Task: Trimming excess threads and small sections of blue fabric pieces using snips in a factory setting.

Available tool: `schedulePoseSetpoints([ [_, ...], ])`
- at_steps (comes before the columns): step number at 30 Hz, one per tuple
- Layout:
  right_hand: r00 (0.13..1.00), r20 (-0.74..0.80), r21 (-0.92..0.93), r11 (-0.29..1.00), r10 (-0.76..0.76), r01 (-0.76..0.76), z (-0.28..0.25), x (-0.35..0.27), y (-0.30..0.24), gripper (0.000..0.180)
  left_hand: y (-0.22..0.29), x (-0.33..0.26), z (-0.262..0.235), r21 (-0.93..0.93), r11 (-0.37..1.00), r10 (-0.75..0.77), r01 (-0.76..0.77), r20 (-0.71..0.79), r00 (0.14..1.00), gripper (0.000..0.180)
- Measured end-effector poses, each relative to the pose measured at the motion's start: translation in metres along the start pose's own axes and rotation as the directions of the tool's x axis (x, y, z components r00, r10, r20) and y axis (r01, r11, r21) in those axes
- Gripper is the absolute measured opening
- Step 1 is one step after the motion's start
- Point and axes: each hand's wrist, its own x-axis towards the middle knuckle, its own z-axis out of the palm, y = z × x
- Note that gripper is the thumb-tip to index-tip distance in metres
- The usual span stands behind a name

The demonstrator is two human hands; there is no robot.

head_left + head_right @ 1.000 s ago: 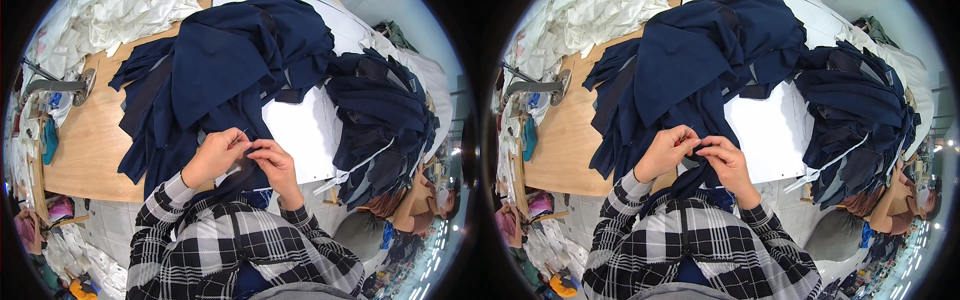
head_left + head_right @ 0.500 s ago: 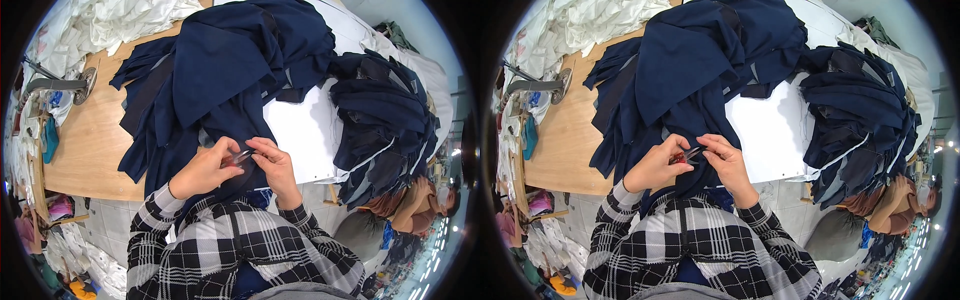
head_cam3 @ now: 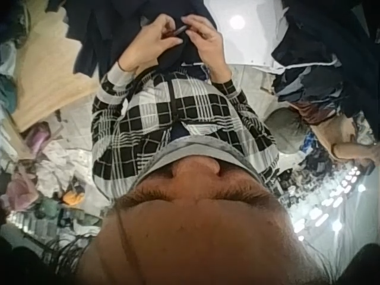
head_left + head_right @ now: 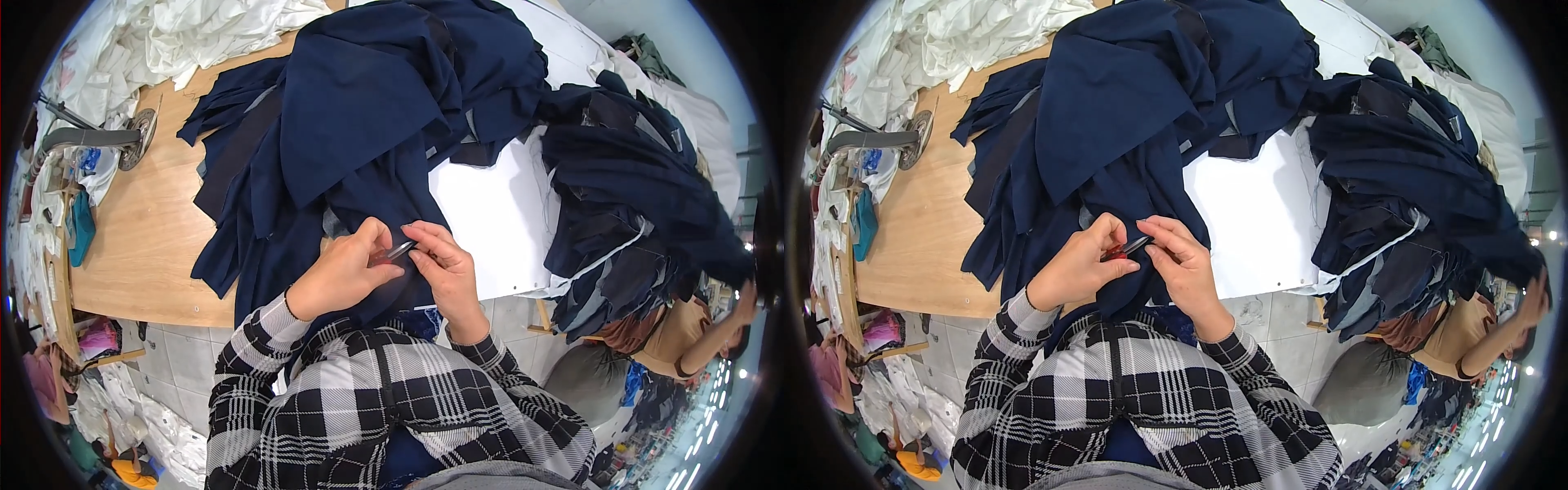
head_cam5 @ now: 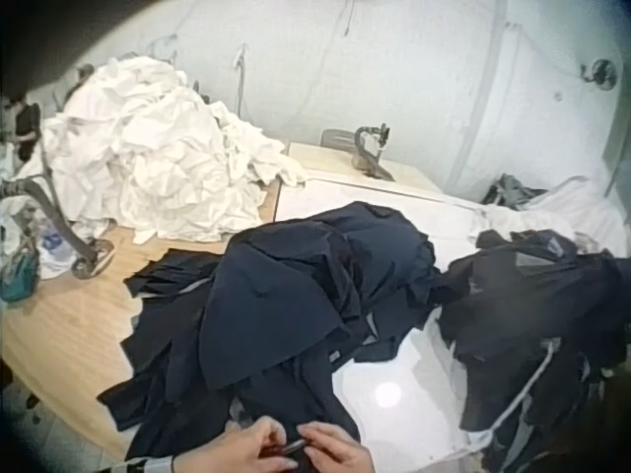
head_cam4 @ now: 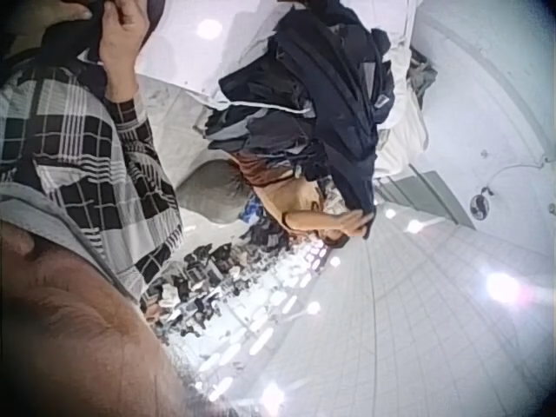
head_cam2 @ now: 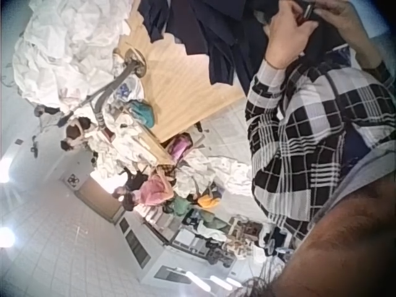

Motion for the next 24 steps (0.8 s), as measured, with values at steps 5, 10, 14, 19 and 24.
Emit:
schedulePoseSetpoints([
  [5, 1.000, 0.002, -0.002, 1.000, 0.000, 0.000, 0.000, 0.000, 0.001, 0.031, -0.002, 0.000, 0.000, -0.025, 1.000, 0.001, -0.001, 0.000, 1.000, 0.032],
  [10, 1.000, -0.005, 0.060, 0.998, -0.015, 0.015, -0.001, 0.001, 0.003, 0.035, -0.007, 0.000, -0.001, -0.046, 0.999, 0.000, -0.001, -0.024, 1.000, 0.031],
  [14, 0.990, -0.121, 0.053, 0.996, -0.066, 0.073, 0.006, 0.003, 0.005, 0.040, 0.004, -0.011, 0.006, -0.079, 0.996, 0.025, -0.051, -0.303, 0.953, 0.041],
  [19, 0.998, -0.054, 0.435, 0.900, -0.008, 0.031, 0.022, 0.001, 0.001, 0.046, 0.002, -0.009, 0.020, 0.074, 0.986, 0.167, -0.150, -0.433, 0.886, 0.038],
  [24, 0.985, -0.063, 0.207, 0.963, -0.163, 0.173, 0.004, 0.009, 0.001, 0.042, 0.005, -0.010, -0.003, -0.603, 0.798, -0.119, 0.011, -0.139, 0.983, 0.036],
])
